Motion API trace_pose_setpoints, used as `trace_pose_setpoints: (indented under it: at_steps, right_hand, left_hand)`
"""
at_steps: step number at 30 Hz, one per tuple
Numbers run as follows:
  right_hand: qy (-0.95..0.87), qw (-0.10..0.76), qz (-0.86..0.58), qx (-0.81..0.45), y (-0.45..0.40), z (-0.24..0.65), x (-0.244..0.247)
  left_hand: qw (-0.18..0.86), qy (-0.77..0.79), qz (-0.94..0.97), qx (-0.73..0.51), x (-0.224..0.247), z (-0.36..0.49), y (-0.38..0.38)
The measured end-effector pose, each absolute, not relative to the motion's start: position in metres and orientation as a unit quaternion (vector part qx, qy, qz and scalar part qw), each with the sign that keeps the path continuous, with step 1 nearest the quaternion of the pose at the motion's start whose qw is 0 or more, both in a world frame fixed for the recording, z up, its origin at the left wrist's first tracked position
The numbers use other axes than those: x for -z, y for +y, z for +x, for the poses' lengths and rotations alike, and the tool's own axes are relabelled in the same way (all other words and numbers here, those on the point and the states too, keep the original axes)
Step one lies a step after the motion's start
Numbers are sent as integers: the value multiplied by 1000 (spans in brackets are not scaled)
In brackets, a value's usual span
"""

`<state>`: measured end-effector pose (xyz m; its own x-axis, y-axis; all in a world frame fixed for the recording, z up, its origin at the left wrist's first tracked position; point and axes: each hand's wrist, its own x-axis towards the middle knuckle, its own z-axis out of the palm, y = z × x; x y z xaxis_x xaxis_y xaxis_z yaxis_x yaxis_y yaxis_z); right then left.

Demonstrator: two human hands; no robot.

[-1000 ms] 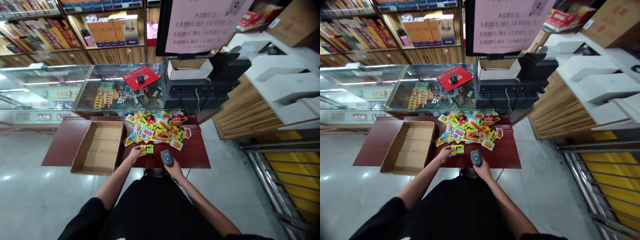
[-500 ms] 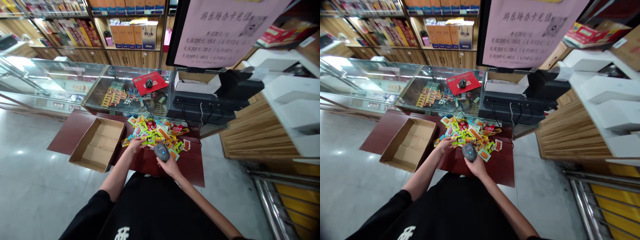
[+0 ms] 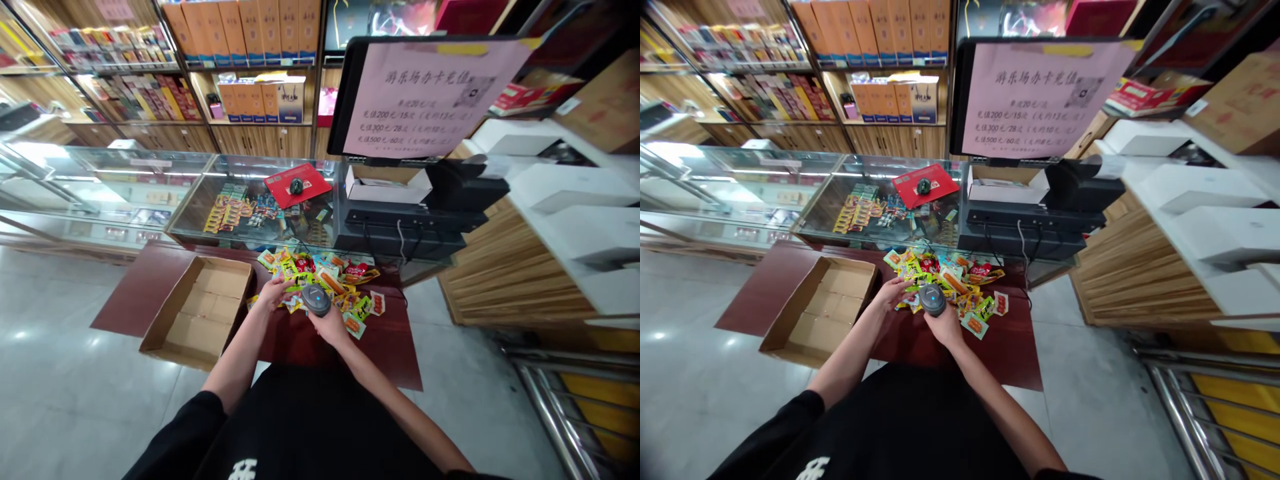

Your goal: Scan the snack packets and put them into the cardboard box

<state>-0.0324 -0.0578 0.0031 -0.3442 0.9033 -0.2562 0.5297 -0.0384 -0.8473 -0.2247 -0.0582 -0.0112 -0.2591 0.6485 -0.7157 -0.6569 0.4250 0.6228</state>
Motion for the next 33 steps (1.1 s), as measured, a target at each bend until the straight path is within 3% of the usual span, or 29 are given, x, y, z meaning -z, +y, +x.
trace_pose_setpoints:
  at_steps: [14, 27, 33]
  right_hand:
    - [-668, 204, -531, -480, -69, -56, -5]
    - [-707, 171, -470, -501, -72, -129, 8]
    - [-708, 188, -488, -475, -68, -130, 9]
  left_hand:
    - [593, 574, -6, -564, -1, -266, -71]
    - [462, 589, -71, -659, -8, -400, -176]
    - [496, 589, -49, -637, 3, -390, -164]
